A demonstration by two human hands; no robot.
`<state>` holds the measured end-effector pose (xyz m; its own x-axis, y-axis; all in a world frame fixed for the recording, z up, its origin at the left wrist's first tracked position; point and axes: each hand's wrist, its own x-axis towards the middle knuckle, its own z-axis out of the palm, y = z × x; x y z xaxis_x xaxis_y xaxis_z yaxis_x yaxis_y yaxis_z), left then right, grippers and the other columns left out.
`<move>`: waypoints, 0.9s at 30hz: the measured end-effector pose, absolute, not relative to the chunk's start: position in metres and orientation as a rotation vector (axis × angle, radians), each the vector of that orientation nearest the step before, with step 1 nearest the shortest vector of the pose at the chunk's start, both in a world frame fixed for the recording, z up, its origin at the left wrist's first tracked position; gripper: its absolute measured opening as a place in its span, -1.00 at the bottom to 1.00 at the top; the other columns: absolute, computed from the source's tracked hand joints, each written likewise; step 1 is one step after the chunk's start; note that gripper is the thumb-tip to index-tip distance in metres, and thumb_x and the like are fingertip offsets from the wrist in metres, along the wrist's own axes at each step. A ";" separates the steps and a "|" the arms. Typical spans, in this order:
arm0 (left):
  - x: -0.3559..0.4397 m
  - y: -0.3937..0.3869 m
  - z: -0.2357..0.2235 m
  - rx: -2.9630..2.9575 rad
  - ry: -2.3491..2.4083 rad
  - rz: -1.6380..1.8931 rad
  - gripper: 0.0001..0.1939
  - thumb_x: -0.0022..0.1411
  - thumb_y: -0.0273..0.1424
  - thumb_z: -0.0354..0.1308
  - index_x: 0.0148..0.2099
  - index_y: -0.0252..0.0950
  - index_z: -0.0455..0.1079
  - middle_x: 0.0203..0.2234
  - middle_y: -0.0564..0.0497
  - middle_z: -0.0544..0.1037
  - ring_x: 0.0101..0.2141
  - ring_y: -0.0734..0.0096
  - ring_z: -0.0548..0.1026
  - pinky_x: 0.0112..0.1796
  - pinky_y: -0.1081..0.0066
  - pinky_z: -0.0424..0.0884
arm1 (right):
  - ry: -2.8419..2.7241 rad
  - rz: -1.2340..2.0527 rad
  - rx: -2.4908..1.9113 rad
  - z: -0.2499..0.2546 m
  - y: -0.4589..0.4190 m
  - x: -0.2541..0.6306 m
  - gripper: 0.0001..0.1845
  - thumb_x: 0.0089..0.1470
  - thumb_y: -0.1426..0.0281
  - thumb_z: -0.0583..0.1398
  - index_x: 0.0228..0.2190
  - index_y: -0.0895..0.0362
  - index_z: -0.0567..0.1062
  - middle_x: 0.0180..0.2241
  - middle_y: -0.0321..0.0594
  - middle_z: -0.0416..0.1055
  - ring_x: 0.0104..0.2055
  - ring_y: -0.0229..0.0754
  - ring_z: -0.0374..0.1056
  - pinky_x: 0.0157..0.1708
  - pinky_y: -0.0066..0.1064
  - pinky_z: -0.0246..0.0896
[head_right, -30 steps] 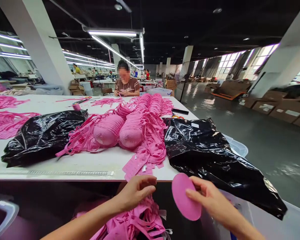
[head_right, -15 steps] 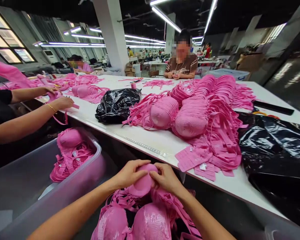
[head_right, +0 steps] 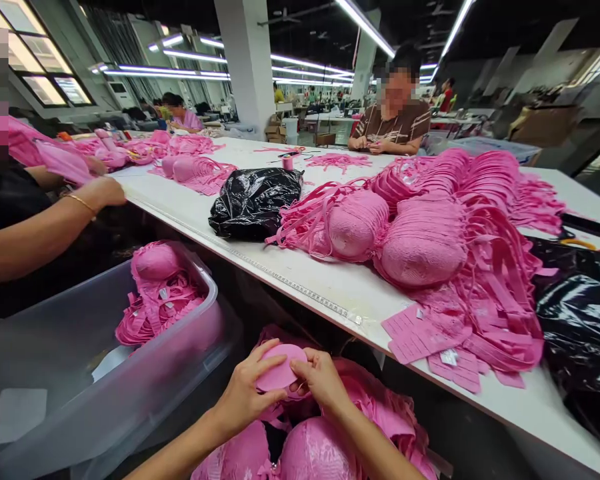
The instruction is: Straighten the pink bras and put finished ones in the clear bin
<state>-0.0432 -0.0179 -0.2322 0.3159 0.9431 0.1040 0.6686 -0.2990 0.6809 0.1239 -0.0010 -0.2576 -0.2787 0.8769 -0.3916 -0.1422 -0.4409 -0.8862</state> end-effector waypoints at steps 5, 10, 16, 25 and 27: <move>-0.051 -0.019 -0.239 1.911 1.400 0.763 -0.61 -0.12 -0.44 0.34 -0.15 -0.22 0.51 0.02 -0.13 0.44 0.00 0.12 0.41 0.03 0.14 0.33 | -0.933 1.804 -1.165 -0.270 -0.008 0.112 -0.52 -0.32 0.04 0.33 -0.60 0.19 0.37 -0.70 -0.37 0.33 -0.69 -0.35 0.20 -0.66 -0.51 0.06; -0.057 -0.015 -0.248 1.692 1.390 0.898 -0.92 0.03 -0.44 0.24 -0.39 -0.20 0.57 -0.16 -0.05 0.56 -0.17 0.25 0.52 -0.09 0.28 0.43 | -0.972 1.879 -1.181 -0.274 -0.016 0.106 -0.52 -0.16 0.03 0.28 -0.40 0.18 0.37 -0.65 -0.35 0.37 -0.67 -0.33 0.24 -0.66 -0.52 0.07; -0.062 -0.012 -0.240 1.383 1.377 0.823 -0.91 -0.07 -0.43 0.29 -0.40 -0.23 0.57 -0.15 -0.08 0.56 -0.12 0.18 0.49 -0.03 0.22 0.36 | -1.270 1.812 -0.919 -0.265 -0.022 0.124 -0.37 -0.02 0.24 0.27 0.06 0.01 0.19 -0.34 -0.26 0.41 -0.39 -0.24 0.35 -0.42 -0.41 0.23; -0.057 -0.023 -0.227 1.481 1.337 0.802 -0.75 -0.20 -0.48 0.37 -0.35 -0.21 0.55 -0.05 -0.08 0.49 -0.04 0.13 0.43 0.04 0.15 0.28 | -1.643 1.345 -1.044 -0.255 -0.016 0.125 -0.76 0.12 0.22 0.13 -0.39 0.11 0.49 -0.44 -0.23 0.40 -0.39 -0.20 0.30 -0.36 -0.39 0.17; -0.053 -0.026 -0.224 1.540 1.319 0.870 -0.93 -0.06 -0.41 0.31 -0.42 -0.23 0.55 -0.15 -0.08 0.55 -0.15 0.21 0.50 -0.06 0.23 0.37 | -1.590 1.344 -1.012 -0.253 -0.020 0.122 -0.72 0.13 0.21 0.12 -0.50 0.13 0.44 -0.50 -0.26 0.35 -0.44 -0.23 0.26 -0.40 -0.41 0.14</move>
